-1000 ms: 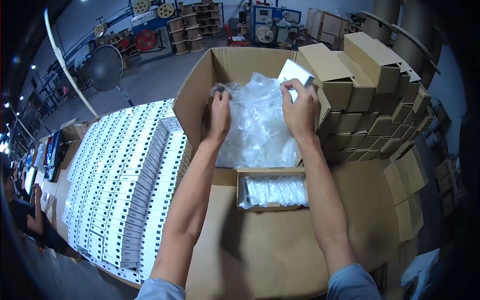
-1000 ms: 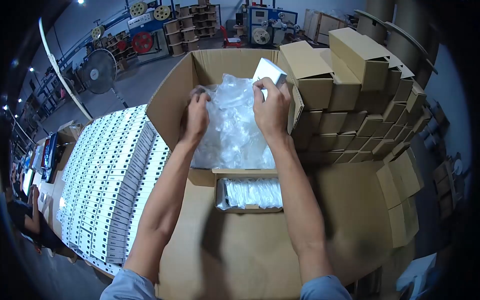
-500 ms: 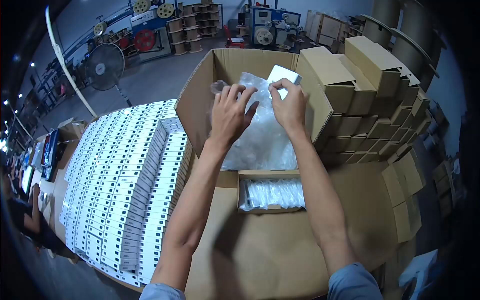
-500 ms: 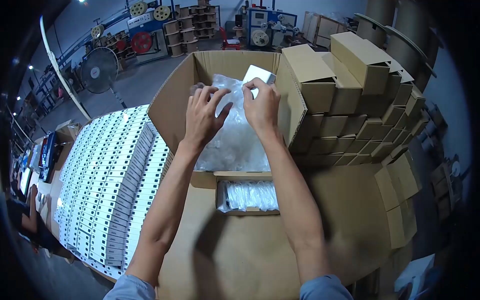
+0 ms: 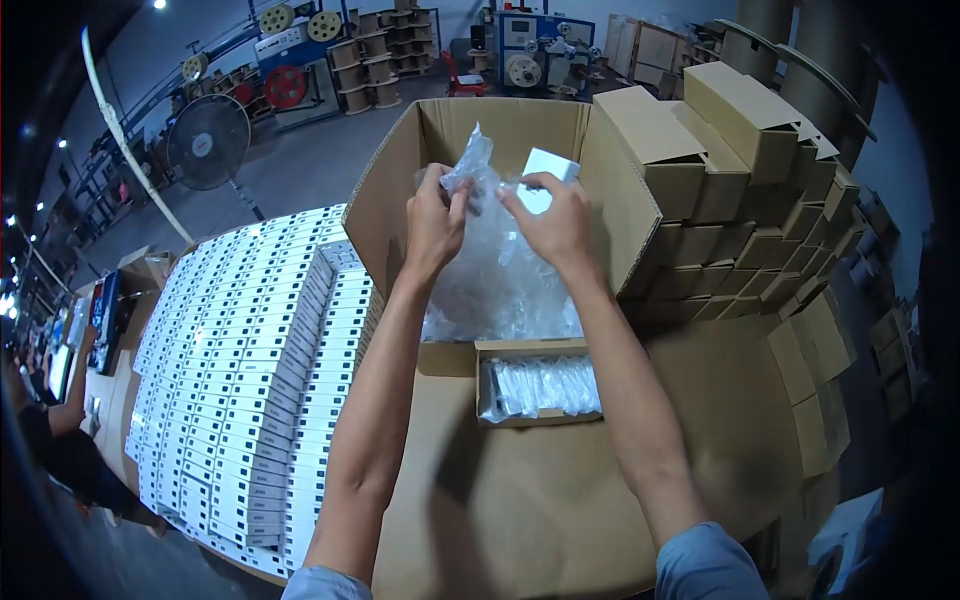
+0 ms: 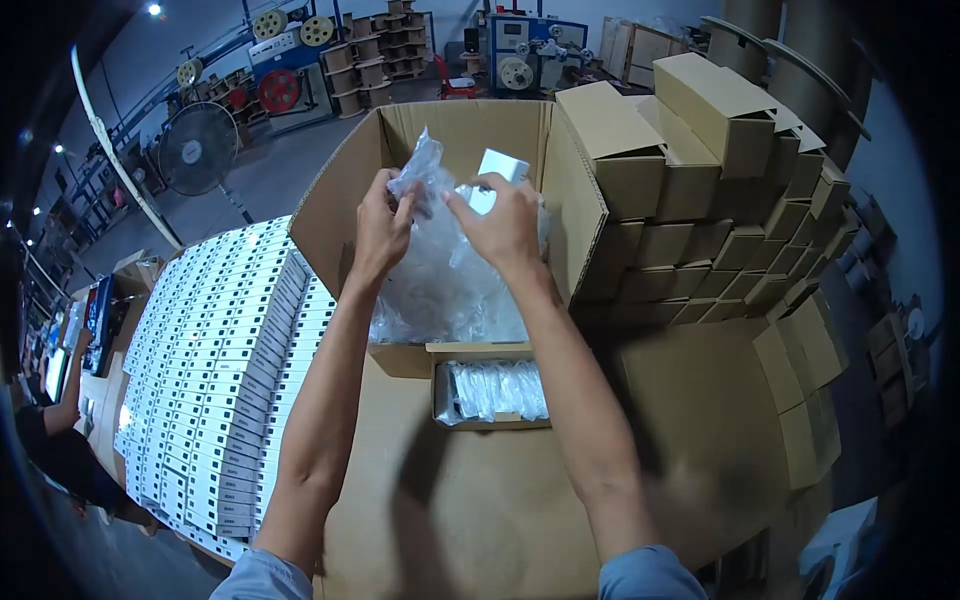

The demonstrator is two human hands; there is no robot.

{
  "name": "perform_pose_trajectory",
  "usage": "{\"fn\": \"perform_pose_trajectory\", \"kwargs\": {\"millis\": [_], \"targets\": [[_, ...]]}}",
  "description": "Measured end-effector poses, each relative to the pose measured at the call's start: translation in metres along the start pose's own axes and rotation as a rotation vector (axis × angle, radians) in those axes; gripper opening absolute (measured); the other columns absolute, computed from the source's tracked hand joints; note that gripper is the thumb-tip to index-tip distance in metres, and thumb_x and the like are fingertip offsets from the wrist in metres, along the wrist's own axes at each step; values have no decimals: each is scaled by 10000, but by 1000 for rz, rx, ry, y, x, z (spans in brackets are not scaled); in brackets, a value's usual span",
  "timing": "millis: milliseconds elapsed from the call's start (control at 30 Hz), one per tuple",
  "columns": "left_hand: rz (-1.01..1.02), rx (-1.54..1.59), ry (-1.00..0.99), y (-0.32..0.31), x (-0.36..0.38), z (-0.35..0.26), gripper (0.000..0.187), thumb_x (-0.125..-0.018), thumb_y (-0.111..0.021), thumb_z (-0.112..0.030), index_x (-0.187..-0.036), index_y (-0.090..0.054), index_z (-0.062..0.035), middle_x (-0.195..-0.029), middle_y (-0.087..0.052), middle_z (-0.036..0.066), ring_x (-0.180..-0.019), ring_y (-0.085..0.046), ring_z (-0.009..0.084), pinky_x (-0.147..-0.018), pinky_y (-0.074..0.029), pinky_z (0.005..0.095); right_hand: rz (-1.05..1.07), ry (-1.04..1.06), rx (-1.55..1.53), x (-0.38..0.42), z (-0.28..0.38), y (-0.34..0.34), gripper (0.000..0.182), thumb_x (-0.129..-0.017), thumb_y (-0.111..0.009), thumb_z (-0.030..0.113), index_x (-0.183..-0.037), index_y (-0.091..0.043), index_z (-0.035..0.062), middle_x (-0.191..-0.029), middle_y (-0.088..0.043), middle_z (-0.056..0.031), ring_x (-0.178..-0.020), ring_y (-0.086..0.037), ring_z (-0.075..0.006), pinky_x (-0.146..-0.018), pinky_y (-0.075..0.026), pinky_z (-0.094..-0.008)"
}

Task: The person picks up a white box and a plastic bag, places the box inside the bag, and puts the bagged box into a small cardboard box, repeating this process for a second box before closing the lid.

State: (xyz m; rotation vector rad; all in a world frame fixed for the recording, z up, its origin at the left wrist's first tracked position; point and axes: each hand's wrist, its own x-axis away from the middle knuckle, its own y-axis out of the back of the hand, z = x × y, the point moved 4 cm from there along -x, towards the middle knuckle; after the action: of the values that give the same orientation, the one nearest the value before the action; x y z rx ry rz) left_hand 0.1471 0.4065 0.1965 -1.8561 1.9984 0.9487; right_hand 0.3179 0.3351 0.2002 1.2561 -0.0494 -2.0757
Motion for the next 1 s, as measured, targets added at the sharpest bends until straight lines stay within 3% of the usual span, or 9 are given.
{"fn": "perform_pose_trajectory", "kwargs": {"millis": [167, 233, 300, 400, 433, 533, 667, 867, 1000], "targets": [[-7, 437, 15, 13, -1, 8, 145, -1034, -597, -144, -1069, -561, -9, -831, -666, 40, -692, -601, 95, -621, -470, 266, -72, 16, 38, -15, 14, 6, 580, -837, -808, 411, -1253, -692, 22, -1131, -621, -298, -1111, -593, -433, -959, -499, -468], [31, 578, 32, 22, 4, -3, 139, -1057, -568, -149, -1135, -564, -34, -836, -614, -28, -655, -503, 32, -576, -399, 208, 2, 26, -58, -21, 22, 17, 612, -845, -800, 457, -1269, -688, 30, -1156, -633, -296, -1133, -589, -424, -971, -498, -461], [65, 631, 41, 33, 16, -19, 166, -1061, -571, -152, -1170, -566, -26, -915, -655, 3, -744, -580, 52, -655, -467, 223, 45, 45, -131, -24, 38, 28, 622, -853, -785, 531, -1233, -720, 44, -1141, -694, -236, -1111, -630, -363, -968, -506, -427], [87, 682, 72, 47, 46, -37, 212, -1064, -575, -150, -1232, -567, -22, -1033, -683, 33, -846, -635, 59, -739, -519, 229, 358, 2, -436, -24, 57, 38, 505, -878, -786, 468, -1150, -760, 43, -1014, -743, -151, -968, -674, -249, -890, -519, -377], [61, 692, 65, 50, 58, -42, 212, -1063, -576, -148, -1234, -566, -23, -1036, -682, 36, -850, -635, 59, -742, -522, 228, 366, 56, -469, -14, 65, 41, 336, -927, -759, 330, -1037, -769, 12, -865, -742, -87, -816, -646, -151, -792, -505, -322], [-40, 820, 132, 68, 103, -60, 176, -1059, -579, -134, -1203, -549, -37, -1036, -683, 57, -822, -657, 73, -707, -548, 237, 439, 5, -422, 28, 98, 75, 220, -945, -727, 205, -978, -742, -12, -819, -718, -62, -780, -606, -117, -735, -482, -302], [-71, 878, 246, 90, 179, -62, 138, -1028, -621, -100, -1118, -529, -52, -880, -656, 2, -757, -637, 55, -633, -517, 212, 503, -221, -441, 119, 119, 112, 215, -940, -743, 208, -939, -735, -7, -830, -703, -37, -800, -596, -103, -750, -476, -289], [195, 701, 379, 103, 284, -85, 162, -990, -652, -21, -1092, -526, -26, -853, -622, -9, -735, -540, 16, -615, -404, 171, 454, -580, -684, 236, 118, 119, 341, -969, -735, 292, -993, -735, -48, -945, -719, -74, -865, -592, -92, -785, -466, -263], [-77, 652, 347, 129, 344, -46, 123, -1013, -596, -13, -1120, -536, -23, -901, -625, 54, -717, -546, 45, -614, -422, 178, 159, -933, -1038, 314, 101, 118, 270, -1013, -666, 222, -905, -716, -21, -897, -690, -61, -799, -616, -108, -765, -495, -277]]}}
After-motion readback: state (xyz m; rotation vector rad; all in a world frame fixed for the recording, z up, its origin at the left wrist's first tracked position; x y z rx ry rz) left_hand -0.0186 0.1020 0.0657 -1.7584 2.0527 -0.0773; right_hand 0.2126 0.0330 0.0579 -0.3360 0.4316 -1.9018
